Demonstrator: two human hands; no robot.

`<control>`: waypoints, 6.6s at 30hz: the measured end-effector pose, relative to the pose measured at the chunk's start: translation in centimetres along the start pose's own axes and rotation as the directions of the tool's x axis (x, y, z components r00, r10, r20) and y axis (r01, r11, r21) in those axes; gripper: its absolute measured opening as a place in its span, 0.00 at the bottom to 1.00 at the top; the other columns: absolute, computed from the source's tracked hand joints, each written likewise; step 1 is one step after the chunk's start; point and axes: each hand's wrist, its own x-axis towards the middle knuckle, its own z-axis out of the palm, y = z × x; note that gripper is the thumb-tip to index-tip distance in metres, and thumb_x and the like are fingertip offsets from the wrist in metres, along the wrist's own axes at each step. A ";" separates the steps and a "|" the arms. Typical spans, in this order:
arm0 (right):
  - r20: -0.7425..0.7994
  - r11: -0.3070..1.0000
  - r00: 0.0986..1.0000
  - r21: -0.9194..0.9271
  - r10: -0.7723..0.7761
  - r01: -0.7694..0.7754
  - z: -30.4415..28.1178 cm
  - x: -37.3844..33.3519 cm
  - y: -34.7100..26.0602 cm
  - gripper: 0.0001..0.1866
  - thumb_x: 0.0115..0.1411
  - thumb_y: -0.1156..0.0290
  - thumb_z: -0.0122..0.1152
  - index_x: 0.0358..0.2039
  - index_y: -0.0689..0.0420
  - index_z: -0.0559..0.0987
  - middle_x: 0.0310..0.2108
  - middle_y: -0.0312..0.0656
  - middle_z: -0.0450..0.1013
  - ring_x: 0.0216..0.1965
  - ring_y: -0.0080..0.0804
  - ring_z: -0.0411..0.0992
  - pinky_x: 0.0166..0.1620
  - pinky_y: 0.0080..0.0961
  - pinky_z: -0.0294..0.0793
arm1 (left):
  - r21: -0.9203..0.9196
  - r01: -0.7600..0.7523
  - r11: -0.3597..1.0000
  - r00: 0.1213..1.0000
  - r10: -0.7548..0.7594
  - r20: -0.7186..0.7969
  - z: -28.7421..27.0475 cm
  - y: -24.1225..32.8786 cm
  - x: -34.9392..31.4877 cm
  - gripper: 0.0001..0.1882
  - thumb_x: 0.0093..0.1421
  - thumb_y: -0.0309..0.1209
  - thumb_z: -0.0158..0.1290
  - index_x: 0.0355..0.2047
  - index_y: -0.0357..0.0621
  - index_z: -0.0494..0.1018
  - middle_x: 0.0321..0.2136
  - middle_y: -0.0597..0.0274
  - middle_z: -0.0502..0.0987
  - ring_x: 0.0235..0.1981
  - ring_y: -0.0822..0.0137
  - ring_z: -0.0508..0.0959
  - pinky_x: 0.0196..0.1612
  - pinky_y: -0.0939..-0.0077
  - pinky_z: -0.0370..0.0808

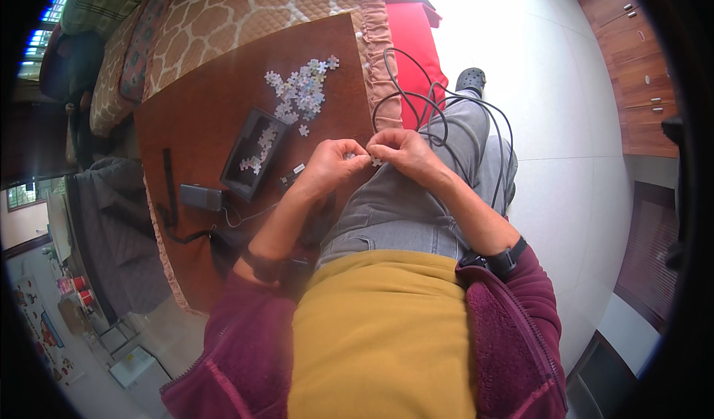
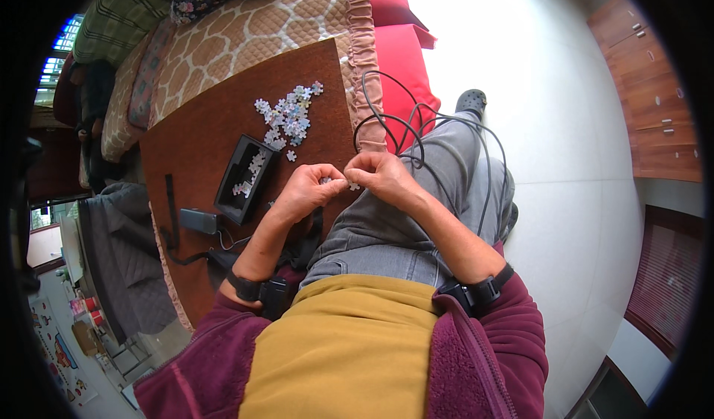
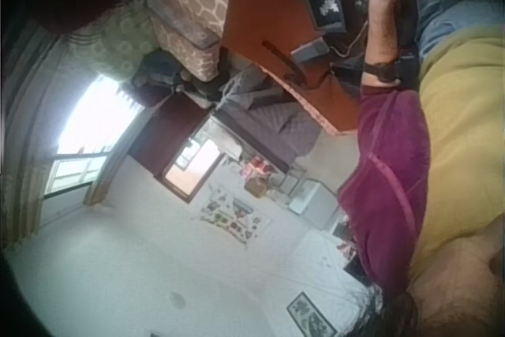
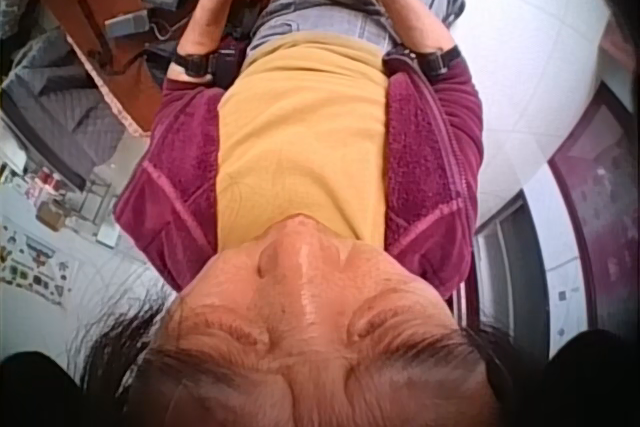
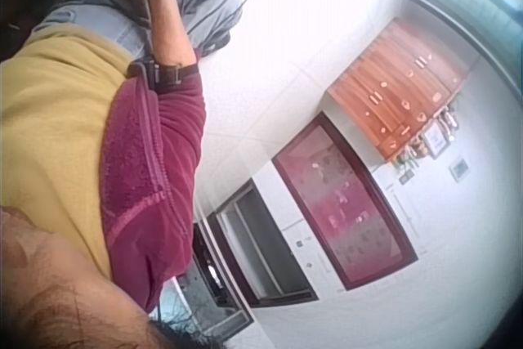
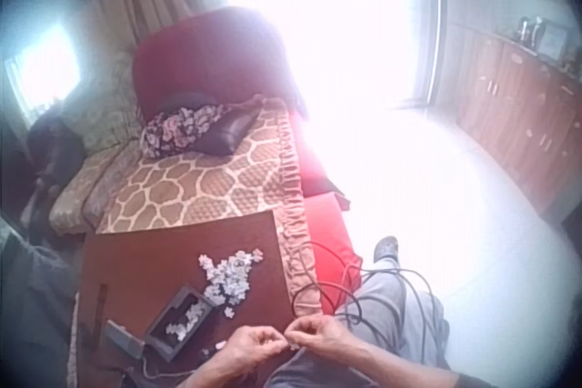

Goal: The person sits on the floor and assembles jigsaw puzzle pieces by hand. They repeatedly pick up pieces, align edges, and connect them into a growing cluster on the table.

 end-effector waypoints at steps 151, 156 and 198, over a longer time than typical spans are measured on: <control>-0.072 0.952 0.960 -0.168 -0.272 0.257 2.2 0.4 2.7 0.18 0.51 0.75 0.70 0.40 0.57 0.73 0.28 0.32 0.69 0.26 0.17 0.67 0.29 0.18 0.70 | -0.705 -0.019 0.709 0.983 -0.117 -0.144 1.5 -3.4 -1.4 0.08 0.63 0.32 0.56 0.35 0.40 0.74 0.27 0.68 0.75 0.17 0.81 0.69 0.15 0.90 0.56; -0.063 0.948 0.956 -0.159 -0.287 0.275 2.3 0.5 2.5 0.17 0.52 0.75 0.70 0.41 0.57 0.73 0.28 0.32 0.69 0.27 0.16 0.67 0.30 0.17 0.70 | -0.690 -0.019 0.724 0.981 -0.120 -0.153 1.8 -3.2 -1.4 0.08 0.63 0.32 0.57 0.35 0.41 0.74 0.25 0.69 0.75 0.17 0.81 0.69 0.15 0.89 0.56; -0.111 0.971 0.987 0.195 -0.119 0.139 1.4 1.2 3.3 0.10 0.60 0.79 0.58 0.42 0.59 0.72 0.29 0.32 0.72 0.26 0.17 0.72 0.30 0.15 0.72 | -0.570 -0.074 0.819 0.984 -0.032 -0.174 1.6 -3.6 -0.1 0.08 0.63 0.33 0.57 0.37 0.42 0.75 0.26 0.70 0.75 0.16 0.82 0.68 0.16 0.91 0.56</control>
